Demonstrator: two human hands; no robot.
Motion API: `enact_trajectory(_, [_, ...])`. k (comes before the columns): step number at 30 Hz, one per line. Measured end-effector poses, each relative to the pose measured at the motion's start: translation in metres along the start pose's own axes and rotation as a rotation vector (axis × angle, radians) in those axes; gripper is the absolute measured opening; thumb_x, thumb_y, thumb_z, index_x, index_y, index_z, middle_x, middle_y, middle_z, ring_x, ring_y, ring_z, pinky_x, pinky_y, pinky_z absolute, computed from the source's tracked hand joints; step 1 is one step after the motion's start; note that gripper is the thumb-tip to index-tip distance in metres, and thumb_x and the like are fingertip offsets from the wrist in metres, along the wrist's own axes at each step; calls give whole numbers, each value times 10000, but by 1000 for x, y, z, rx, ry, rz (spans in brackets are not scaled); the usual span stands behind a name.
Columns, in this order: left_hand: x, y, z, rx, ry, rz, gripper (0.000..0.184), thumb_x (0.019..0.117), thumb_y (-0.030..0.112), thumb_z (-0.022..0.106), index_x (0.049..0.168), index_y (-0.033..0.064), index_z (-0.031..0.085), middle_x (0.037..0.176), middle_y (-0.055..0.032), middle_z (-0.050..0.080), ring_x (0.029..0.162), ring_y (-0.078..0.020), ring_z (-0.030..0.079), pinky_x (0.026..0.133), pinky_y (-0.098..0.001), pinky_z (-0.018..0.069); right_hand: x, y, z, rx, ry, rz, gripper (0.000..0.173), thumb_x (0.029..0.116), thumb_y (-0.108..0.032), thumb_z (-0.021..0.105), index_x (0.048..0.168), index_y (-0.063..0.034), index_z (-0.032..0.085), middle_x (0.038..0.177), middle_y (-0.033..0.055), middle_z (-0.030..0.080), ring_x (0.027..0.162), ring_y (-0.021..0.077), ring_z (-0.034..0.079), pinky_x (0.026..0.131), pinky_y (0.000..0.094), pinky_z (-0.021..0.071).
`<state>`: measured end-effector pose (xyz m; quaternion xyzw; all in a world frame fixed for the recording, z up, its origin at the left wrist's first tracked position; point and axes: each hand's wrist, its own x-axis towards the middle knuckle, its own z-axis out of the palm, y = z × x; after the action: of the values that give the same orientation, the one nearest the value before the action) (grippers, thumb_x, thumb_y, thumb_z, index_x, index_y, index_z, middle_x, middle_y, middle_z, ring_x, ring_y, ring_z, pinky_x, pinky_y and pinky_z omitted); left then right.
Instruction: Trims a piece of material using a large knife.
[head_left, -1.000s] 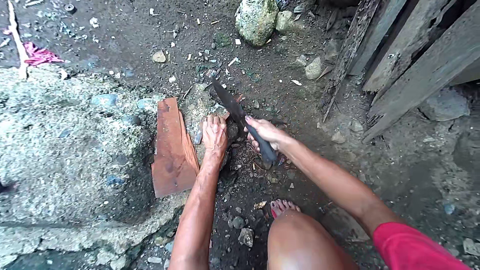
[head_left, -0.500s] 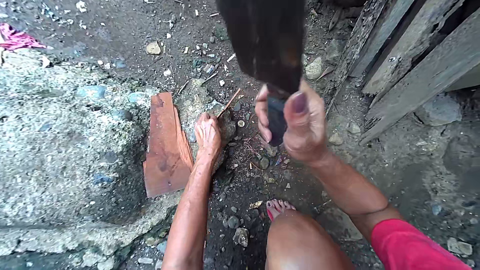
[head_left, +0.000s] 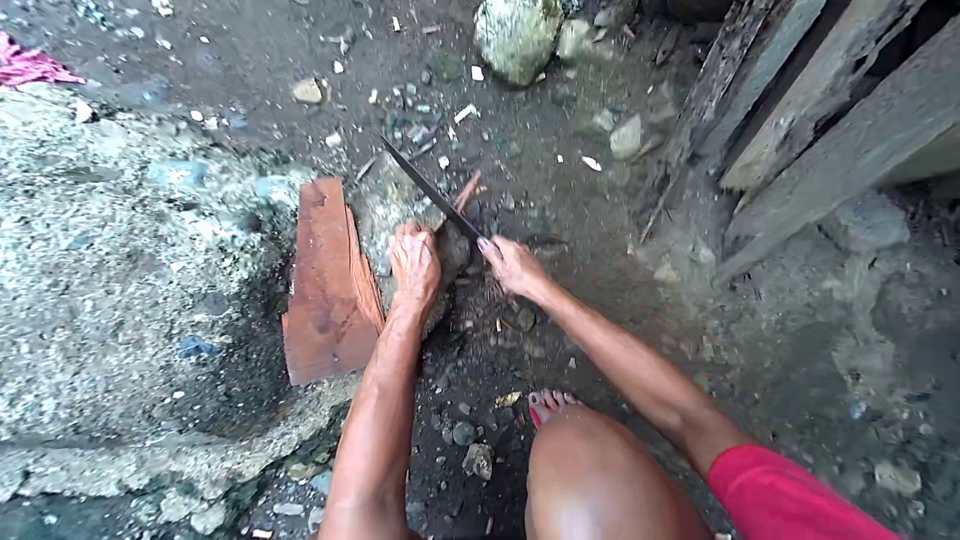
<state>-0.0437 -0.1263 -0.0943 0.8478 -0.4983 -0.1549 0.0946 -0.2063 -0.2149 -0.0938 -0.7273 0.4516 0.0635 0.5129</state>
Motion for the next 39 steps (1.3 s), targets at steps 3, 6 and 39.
enact_trajectory(3, [7, -4, 4, -24, 28, 15, 188, 1002, 73, 564, 962, -55, 696, 1101, -289, 639, 1068, -487, 625, 897, -635, 508, -1, -1, -3, 40, 6, -6, 519, 1106, -505, 330, 1139, -57, 590, 702, 116, 590, 523, 216, 608, 558, 394, 567])
enact_trajectory(6, [18, -16, -1, -135, 0, -8, 255, 1017, 166, 602, 937, -53, 704, 1012, -284, 663, 979, -478, 664, 842, -654, 517, 0, 10, 6, -5, 97, -136, 459, 1115, -433, 379, 1108, -41, 617, 729, 117, 599, 591, 229, 618, 610, 417, 552])
enact_trajectory(39, [14, -8, -6, -126, 39, 22, 247, 1008, 153, 610, 895, -52, 689, 976, -271, 645, 945, -474, 653, 798, -628, 525, -42, -65, -21, 364, 423, -740, 503, 1099, -456, 389, 1087, 2, 597, 646, 26, 560, 453, 118, 529, 396, 307, 502])
